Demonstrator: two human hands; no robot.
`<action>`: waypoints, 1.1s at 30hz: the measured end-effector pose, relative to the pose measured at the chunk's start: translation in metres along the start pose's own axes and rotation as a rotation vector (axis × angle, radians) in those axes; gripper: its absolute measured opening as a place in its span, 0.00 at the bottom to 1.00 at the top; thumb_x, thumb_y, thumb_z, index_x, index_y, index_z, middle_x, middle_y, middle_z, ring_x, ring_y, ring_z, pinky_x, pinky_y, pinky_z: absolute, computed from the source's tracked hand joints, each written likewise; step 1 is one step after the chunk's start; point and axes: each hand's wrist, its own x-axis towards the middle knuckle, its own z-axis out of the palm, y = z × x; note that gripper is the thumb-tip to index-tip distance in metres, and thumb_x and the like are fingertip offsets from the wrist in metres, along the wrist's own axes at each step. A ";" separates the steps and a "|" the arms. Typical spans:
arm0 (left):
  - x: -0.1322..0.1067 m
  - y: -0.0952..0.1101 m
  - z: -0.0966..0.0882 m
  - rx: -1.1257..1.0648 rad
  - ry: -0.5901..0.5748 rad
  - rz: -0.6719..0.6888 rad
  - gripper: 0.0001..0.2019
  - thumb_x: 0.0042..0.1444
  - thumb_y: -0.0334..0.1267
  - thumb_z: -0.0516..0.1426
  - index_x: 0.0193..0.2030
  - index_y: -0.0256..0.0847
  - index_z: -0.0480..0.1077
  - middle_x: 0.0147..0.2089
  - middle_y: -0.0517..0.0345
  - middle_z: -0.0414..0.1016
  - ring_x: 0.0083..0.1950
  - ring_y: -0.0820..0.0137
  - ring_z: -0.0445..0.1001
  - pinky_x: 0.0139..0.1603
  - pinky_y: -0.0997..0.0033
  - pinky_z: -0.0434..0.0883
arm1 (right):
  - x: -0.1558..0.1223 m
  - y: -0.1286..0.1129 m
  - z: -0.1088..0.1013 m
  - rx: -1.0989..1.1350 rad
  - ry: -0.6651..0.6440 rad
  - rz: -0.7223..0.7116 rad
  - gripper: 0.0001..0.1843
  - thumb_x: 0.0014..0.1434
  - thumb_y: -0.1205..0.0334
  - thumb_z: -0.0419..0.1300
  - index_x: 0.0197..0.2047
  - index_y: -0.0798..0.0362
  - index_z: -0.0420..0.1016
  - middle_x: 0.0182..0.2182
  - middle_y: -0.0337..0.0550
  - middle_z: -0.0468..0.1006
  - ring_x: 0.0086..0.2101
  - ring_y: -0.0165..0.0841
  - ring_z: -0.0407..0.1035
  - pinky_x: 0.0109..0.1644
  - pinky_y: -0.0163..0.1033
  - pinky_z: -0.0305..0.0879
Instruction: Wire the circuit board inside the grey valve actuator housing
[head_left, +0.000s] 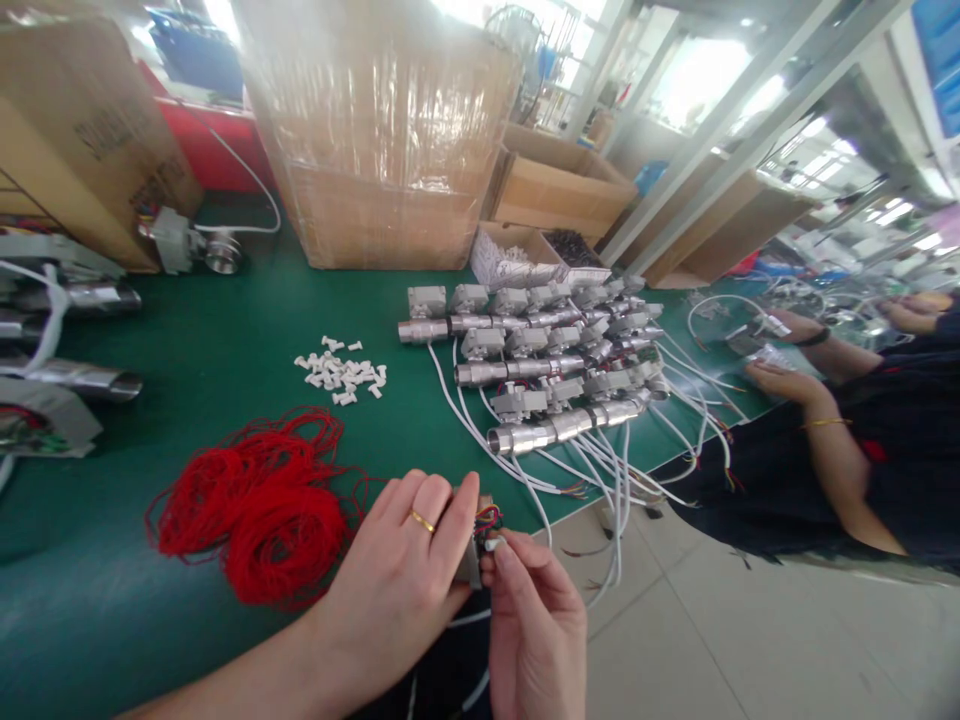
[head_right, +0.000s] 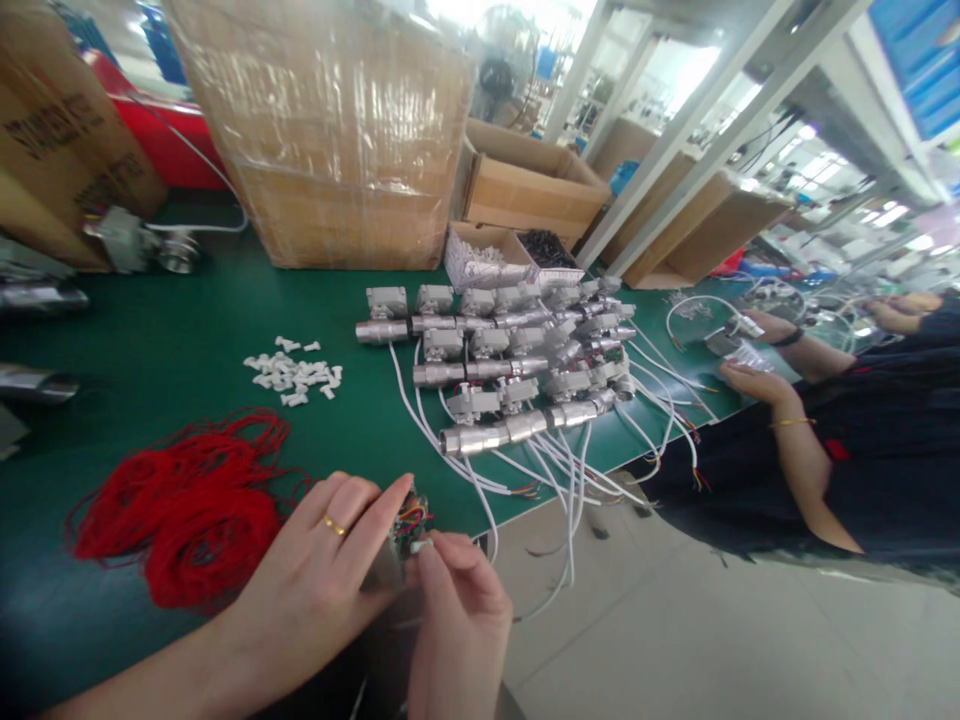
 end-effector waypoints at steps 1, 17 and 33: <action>0.000 0.000 0.001 0.005 -0.009 -0.002 0.34 0.46 0.22 0.66 0.61 0.21 0.62 0.42 0.48 0.67 0.42 0.55 0.68 0.39 0.49 0.77 | 0.000 0.000 -0.001 0.000 0.007 0.020 0.17 0.37 0.53 0.83 0.25 0.51 0.85 0.26 0.42 0.81 0.25 0.26 0.73 0.30 0.25 0.74; 0.003 0.003 0.001 0.016 -0.051 -0.008 0.31 0.47 0.20 0.61 0.61 0.20 0.61 0.43 0.46 0.67 0.42 0.54 0.67 0.40 0.49 0.77 | 0.002 0.002 -0.007 -0.188 -0.098 -0.235 0.05 0.53 0.62 0.76 0.29 0.51 0.85 0.29 0.42 0.81 0.29 0.28 0.73 0.33 0.28 0.72; 0.007 0.003 0.001 -0.015 -0.034 -0.015 0.28 0.48 0.19 0.57 0.59 0.21 0.64 0.43 0.45 0.67 0.42 0.53 0.68 0.41 0.47 0.77 | 0.000 0.007 -0.009 -0.450 -0.135 -0.623 0.06 0.60 0.72 0.68 0.36 0.50 0.82 0.36 0.41 0.80 0.36 0.29 0.76 0.41 0.29 0.76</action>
